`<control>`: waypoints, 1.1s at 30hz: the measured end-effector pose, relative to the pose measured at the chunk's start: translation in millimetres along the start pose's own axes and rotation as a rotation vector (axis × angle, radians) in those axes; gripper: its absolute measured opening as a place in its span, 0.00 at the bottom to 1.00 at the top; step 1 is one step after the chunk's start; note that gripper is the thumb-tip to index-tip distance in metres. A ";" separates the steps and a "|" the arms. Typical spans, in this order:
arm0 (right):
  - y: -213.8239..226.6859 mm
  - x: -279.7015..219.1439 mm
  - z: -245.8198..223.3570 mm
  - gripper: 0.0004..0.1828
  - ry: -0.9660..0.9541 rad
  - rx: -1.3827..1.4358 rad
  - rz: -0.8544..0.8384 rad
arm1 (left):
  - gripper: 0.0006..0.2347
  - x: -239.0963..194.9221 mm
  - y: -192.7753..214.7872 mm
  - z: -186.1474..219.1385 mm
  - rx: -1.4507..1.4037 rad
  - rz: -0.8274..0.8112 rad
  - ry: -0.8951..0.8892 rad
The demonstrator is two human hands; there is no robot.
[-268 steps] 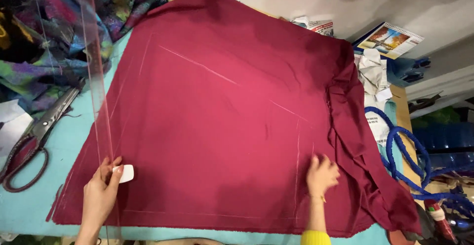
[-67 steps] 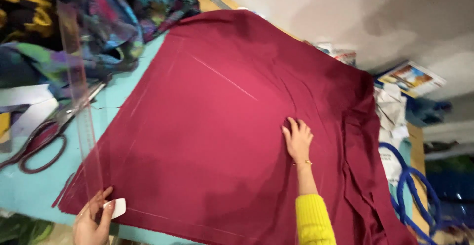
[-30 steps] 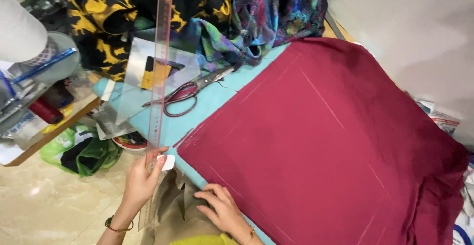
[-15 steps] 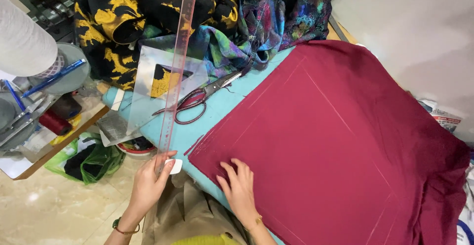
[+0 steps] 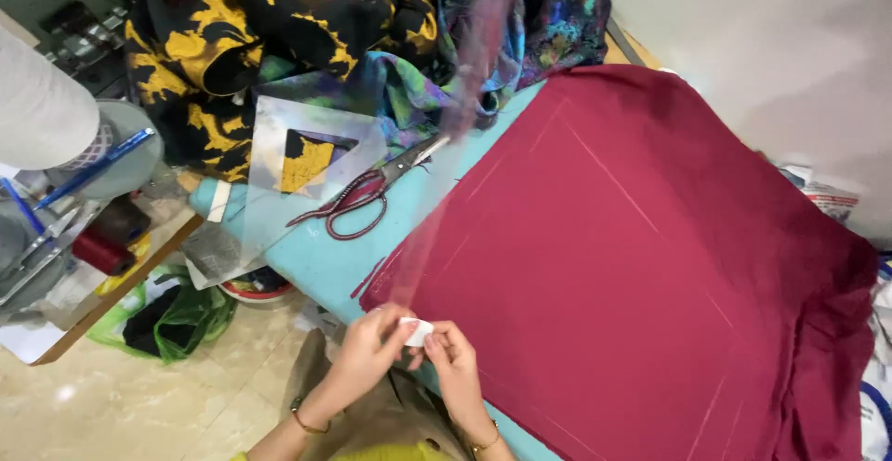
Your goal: Marking fabric with tailor's chalk and a ruler, then cutting the fabric with scissors.
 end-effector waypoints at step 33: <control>91.6 -146.9 116.6 0.36 -0.039 0.015 0.410 | 0.13 -57.7 -119.7 51.2 0.011 -0.216 -0.256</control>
Point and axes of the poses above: each hand's wrist, its own x-axis towards the middle knuckle, its own y-axis out of the back of the hand, z = x × y, the point moved 4 cm from there along x, towards the middle knuckle, and after that the axes turned 14 degrees about x, right-handed, at the moved point
